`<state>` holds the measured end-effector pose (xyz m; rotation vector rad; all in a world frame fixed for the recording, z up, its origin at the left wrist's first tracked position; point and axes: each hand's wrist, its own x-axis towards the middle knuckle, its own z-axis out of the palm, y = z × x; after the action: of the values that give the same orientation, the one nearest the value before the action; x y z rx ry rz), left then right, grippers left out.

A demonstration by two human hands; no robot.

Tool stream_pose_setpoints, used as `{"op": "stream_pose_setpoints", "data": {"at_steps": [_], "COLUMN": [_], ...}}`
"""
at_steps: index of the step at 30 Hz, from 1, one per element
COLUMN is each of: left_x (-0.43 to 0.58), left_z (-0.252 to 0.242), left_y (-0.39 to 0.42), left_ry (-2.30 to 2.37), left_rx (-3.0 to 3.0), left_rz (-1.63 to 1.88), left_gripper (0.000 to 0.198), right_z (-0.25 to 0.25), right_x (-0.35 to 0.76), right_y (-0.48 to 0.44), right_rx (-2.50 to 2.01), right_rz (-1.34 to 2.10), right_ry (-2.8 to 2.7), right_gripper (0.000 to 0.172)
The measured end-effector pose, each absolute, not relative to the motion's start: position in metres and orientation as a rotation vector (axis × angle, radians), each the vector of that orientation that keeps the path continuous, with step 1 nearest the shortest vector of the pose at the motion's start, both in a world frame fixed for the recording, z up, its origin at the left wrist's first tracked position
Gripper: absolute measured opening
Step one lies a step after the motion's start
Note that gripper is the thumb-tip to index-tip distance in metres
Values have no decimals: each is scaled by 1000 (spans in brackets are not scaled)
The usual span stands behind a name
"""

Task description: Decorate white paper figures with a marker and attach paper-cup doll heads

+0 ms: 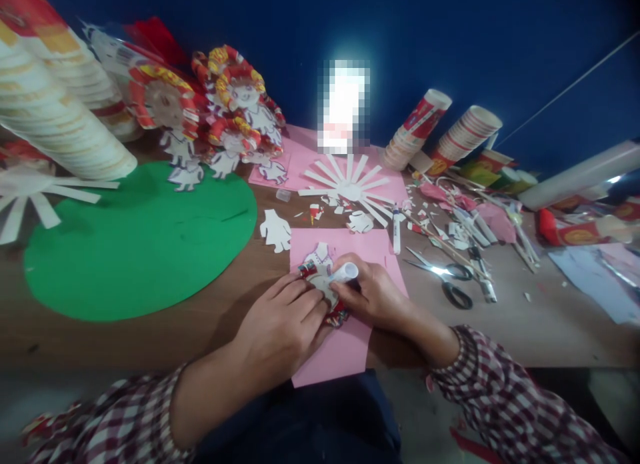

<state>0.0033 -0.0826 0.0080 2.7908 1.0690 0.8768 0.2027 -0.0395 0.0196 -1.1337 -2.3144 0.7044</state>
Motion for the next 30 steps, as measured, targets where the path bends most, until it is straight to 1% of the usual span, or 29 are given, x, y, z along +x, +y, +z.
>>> {"op": "stream_pose_setpoints", "data": {"at_steps": [5,17,30], "left_x": [3,4,3], "left_z": [8,12,10], "left_y": [-82,-82,-82], "left_ry": [1066,1066,1052], "left_rx": [2793,2810,2822], "left_rz": [871,878,853], "left_gripper": [25,25,24], "right_z": [19,22,20], "right_x": [204,203,204], "right_y": [-39,-42,-41], "right_rx": [-1077,-1203,-1159], "right_rz": [726,739,720], "right_ry": [-2317,-2319,-2290], "right_gripper": [16,11,15]}}
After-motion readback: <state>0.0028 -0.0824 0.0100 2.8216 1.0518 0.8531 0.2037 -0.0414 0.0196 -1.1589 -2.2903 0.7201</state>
